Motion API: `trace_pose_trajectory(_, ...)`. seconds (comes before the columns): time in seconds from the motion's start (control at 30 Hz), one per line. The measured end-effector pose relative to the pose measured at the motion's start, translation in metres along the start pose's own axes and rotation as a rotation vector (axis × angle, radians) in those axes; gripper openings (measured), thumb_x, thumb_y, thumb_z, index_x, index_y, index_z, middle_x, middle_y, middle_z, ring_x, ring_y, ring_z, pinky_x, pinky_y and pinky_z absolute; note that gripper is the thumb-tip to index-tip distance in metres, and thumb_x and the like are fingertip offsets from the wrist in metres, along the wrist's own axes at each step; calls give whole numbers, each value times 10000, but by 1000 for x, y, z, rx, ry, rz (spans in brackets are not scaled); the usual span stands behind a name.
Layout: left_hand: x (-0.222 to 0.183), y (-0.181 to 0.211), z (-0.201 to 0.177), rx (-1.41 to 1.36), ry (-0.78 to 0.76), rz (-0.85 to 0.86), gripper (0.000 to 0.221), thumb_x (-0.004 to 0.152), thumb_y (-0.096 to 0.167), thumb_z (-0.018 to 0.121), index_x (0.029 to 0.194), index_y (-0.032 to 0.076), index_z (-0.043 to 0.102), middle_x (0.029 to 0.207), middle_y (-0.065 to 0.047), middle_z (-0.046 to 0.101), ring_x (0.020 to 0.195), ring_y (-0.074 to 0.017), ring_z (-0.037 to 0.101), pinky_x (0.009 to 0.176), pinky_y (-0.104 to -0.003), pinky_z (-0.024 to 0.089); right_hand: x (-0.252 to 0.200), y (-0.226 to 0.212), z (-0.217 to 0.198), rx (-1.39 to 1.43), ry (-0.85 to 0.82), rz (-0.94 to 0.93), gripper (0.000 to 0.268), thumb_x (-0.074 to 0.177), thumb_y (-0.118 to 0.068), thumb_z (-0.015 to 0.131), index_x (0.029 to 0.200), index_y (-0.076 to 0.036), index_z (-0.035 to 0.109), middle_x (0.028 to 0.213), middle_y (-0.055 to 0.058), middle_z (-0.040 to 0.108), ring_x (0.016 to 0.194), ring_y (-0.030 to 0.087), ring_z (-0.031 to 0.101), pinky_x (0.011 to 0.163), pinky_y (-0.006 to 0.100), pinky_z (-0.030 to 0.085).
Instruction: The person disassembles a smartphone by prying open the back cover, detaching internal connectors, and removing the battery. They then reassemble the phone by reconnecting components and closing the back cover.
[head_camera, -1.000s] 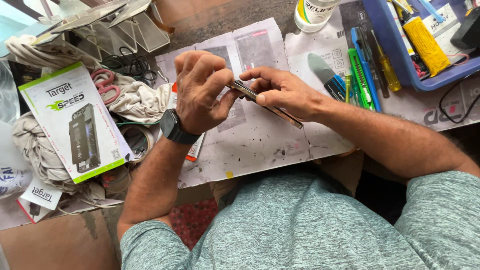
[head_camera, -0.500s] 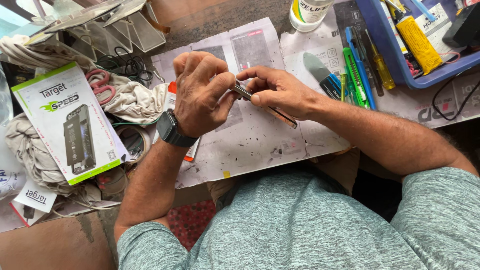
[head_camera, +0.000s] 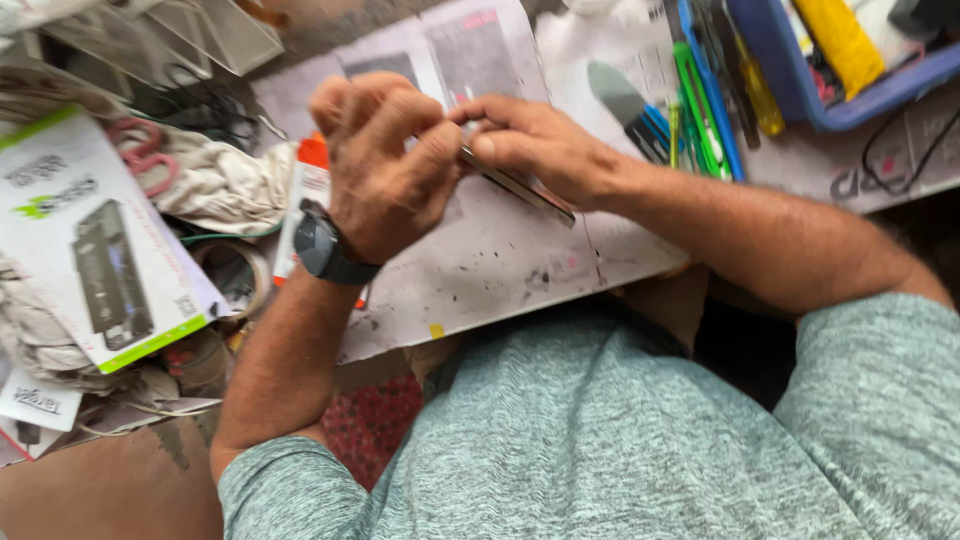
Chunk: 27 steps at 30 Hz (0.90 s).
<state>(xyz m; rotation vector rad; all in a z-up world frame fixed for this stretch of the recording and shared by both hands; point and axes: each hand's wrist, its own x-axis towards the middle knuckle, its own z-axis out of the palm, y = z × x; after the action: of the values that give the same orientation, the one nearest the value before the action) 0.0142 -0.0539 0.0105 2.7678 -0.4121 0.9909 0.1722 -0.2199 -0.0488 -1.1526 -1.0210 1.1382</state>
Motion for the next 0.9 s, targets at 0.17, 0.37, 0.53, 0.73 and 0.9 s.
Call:
trace_pose_trajectory(0.17,1,-1,1,-37,-7,35,274,753,93,815,980,105,663,1102,-11,585,1144,-256,537,987,-463,294,-3,-2,-2,-97,25,65,518,1031,-299,525,1477,-34,523,1065,33,640,984,95,588,864,276,521)
trace_pose_trajectory(0.37,-1,-5,2,-30,-23,55,275,764,102,823,983,99,658,1063,-2,587,1155,-253,529,999,-468,288,-1,-8,-1,-96,-1,73,507,999,-229,549,1470,-47,511,1068,39,666,964,88,619,845,268,549)
trace_pose_trajectory(0.53,-3,-5,3,-13,-31,54,289,753,103,829,979,105,649,1088,-1,583,1154,-254,523,996,-465,289,0,-7,-3,-98,-20,61,571,918,-158,593,1471,-45,502,1109,52,680,1023,108,649,912,281,564)
trace_pose_trajectory(0.73,-2,-3,0,-28,-28,32,335,730,71,824,1020,116,662,1184,-16,561,1171,-268,514,988,-477,290,-1,-4,-6,-86,-36,31,584,916,-161,608,1480,-47,507,1169,74,693,1083,128,651,976,300,551)
trace_pose_trajectory(0.9,-2,-6,3,-72,11,37,352,781,108,876,1051,116,649,1152,-38,555,1139,-272,517,964,-483,326,-1,-1,-5,-85,-36,22,578,932,-185,636,1480,-50,513,1159,81,690,1080,132,645,974,302,545)
